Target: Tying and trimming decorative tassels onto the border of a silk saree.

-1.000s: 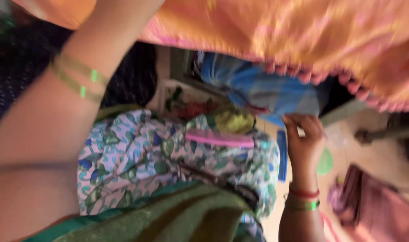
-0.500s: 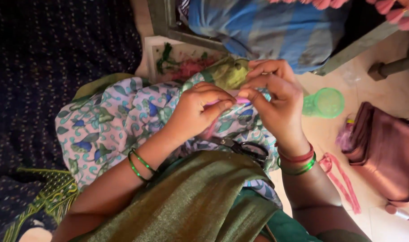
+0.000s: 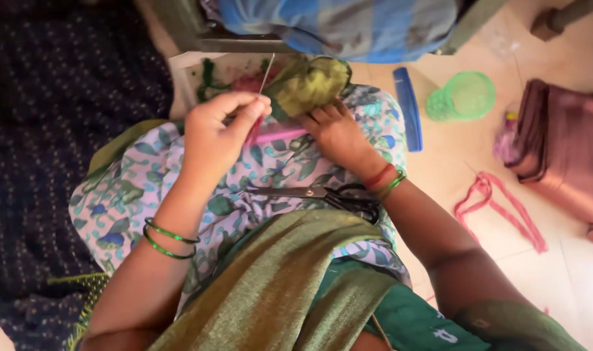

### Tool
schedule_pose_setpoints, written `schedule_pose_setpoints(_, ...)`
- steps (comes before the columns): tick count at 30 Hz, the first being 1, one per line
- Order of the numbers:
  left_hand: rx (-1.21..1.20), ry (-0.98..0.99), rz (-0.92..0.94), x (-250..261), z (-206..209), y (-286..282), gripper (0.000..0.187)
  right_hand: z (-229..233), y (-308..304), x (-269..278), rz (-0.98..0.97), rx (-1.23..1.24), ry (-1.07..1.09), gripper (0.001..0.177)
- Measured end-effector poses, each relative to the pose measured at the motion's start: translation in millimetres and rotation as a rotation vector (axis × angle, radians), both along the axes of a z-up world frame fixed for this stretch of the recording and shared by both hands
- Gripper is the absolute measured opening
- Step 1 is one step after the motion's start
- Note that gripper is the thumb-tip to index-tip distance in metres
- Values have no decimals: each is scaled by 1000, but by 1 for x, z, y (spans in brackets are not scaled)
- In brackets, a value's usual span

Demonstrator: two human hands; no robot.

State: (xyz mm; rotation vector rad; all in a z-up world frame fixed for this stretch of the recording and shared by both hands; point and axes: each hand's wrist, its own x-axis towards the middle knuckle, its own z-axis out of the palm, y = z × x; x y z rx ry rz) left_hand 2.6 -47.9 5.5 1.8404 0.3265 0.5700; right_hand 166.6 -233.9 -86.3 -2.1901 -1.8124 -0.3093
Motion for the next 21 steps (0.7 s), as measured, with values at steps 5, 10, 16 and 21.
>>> schedule_pose_setpoints(5,-24,13,-97,56,7,-11,16,11,-35,12,-50,142,144,44)
schedule_pose_setpoints(10,-34,-88,-225,136,-9,-79,14,-8,-131,26,-361,447,442,32)
schedule_pose_setpoints(16,161,-373,-263,172,-56,-151,12,-38,-230,16,-843,569,552,7)
schedule_pose_setpoints(21,122,-126,-377,131,-138,-149,8,-59,-244,-11,-857,677,742,7)
